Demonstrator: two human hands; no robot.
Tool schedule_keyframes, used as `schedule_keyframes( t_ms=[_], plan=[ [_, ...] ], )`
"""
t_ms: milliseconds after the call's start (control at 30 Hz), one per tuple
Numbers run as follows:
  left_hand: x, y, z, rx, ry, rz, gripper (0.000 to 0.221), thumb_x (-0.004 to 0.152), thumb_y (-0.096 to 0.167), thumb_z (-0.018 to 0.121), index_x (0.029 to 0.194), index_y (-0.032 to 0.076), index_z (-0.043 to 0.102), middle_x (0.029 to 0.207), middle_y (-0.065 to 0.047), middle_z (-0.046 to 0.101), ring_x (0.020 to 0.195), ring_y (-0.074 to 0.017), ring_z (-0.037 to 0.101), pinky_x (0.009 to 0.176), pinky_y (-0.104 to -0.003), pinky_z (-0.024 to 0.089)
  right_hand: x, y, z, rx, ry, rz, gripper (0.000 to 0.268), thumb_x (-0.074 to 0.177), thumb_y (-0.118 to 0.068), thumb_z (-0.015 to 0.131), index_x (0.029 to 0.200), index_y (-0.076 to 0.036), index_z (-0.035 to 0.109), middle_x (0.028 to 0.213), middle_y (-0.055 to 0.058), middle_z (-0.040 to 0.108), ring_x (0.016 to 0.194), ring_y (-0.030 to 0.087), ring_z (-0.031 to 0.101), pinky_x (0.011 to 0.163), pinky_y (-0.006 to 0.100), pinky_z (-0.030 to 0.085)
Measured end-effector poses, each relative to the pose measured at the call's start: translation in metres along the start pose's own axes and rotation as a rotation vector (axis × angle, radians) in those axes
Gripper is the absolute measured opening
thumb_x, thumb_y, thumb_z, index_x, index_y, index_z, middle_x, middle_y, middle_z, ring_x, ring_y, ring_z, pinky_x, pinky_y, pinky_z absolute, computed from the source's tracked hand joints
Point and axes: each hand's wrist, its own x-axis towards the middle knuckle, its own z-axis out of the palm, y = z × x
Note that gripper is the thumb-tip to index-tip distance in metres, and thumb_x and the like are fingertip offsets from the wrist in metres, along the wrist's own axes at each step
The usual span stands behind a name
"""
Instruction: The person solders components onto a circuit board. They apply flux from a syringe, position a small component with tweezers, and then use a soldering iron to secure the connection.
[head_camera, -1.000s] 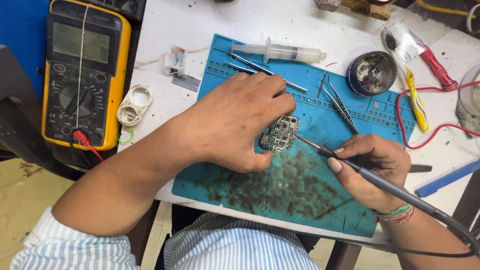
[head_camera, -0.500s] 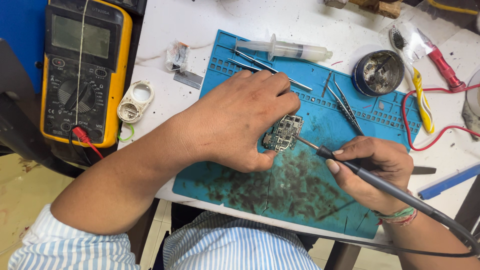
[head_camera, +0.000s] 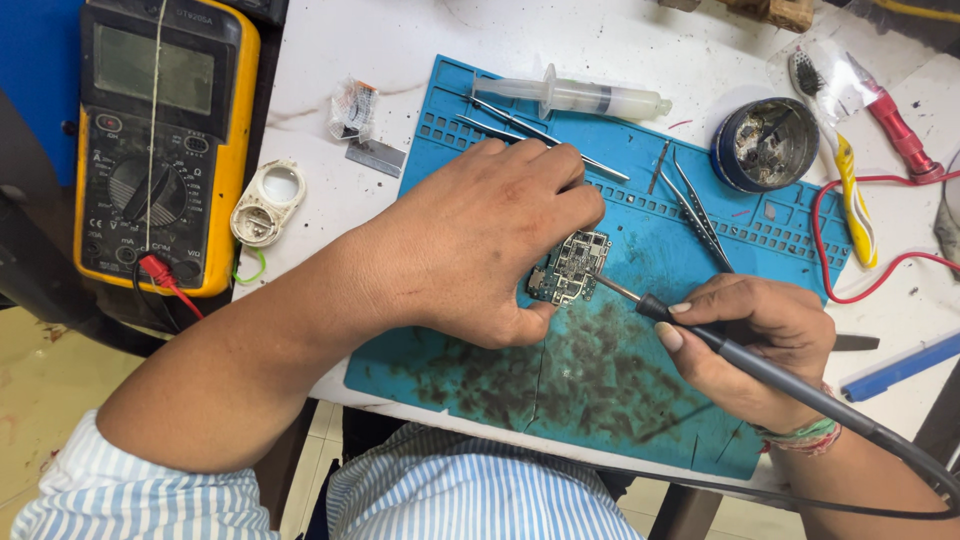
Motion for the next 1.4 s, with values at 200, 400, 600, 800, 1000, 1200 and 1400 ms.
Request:
schedule_keyframes(
  t_ms=[200,400,600,800,1000,1200,1400],
  plan=[
    [0.0002,0.0003,0.0002,0.003,-0.005,-0.004,0.068,0.062,0.040,0.086,0.116,0.006,0.060,0.105,-0.012,0.053,0.098,-0.0297,0.056,0.082,-0.048,0.047,0.0005,-0.0001,0.0003,-0.001,-0.002,-0.012,0.015,0.082,0.001,0.078,0.093,0.000,0.068,0.082,0.008,0.071,0.064,0.008,0.066,0.058,0.020,0.048],
    [0.0003,0.0002,0.0003,0.001,-0.007,-0.005,0.068,0.062,0.040,0.086,0.116,0.007,0.060,0.105,-0.013,0.053,0.098,-0.0296,0.056,0.081,-0.047,0.047,0.0014,-0.0008,0.0002,-0.017,-0.001,-0.015,0.015,0.082,0.001,0.078,0.092,-0.001,0.068,0.082,0.008,0.071,0.062,0.007,0.065,0.055,0.019,0.048],
    [0.0005,0.0004,0.0003,0.003,-0.018,-0.010,0.068,0.062,0.040,0.085,0.117,0.006,0.060,0.105,-0.012,0.053,0.098,-0.0294,0.056,0.082,-0.047,0.047,0.0023,-0.0014,0.0002,-0.023,-0.003,-0.019,0.015,0.081,0.001,0.078,0.092,-0.001,0.068,0.081,0.008,0.071,0.064,0.008,0.065,0.054,0.019,0.047],
    [0.0006,0.0004,0.0001,0.004,-0.008,-0.003,0.069,0.062,0.040,0.085,0.117,0.006,0.060,0.106,-0.013,0.053,0.098,-0.0299,0.056,0.081,-0.047,0.047,0.0008,-0.0017,0.0004,-0.010,0.005,-0.002,0.015,0.082,0.001,0.078,0.093,0.000,0.068,0.081,0.008,0.071,0.061,0.007,0.065,0.055,0.019,0.047],
    [0.0006,0.0007,-0.0001,-0.005,-0.013,-0.008,0.068,0.062,0.040,0.085,0.117,0.007,0.060,0.105,-0.012,0.053,0.098,-0.0295,0.056,0.081,-0.047,0.046,0.0010,-0.0016,-0.0002,-0.003,0.007,0.000,0.015,0.082,0.000,0.078,0.093,0.000,0.068,0.081,0.007,0.071,0.060,0.006,0.064,0.054,0.019,0.046],
    [0.0011,0.0000,0.0001,-0.007,-0.019,-0.008,0.068,0.062,0.039,0.085,0.117,0.007,0.060,0.105,-0.012,0.053,0.098,-0.0295,0.056,0.081,-0.047,0.046,0.0014,-0.0012,-0.0005,-0.007,0.006,-0.014,0.014,0.083,0.000,0.078,0.093,-0.001,0.068,0.080,0.007,0.070,0.059,0.006,0.063,0.053,0.018,0.045],
    [0.0006,-0.0002,-0.0001,-0.008,-0.014,-0.006,0.068,0.062,0.039,0.086,0.116,0.007,0.060,0.105,-0.013,0.053,0.098,-0.0296,0.056,0.081,-0.048,0.047,0.0011,-0.0011,-0.0004,-0.005,0.004,-0.024,0.014,0.083,-0.001,0.078,0.093,-0.001,0.068,0.080,0.007,0.070,0.060,0.006,0.064,0.053,0.018,0.046]
  ],
)
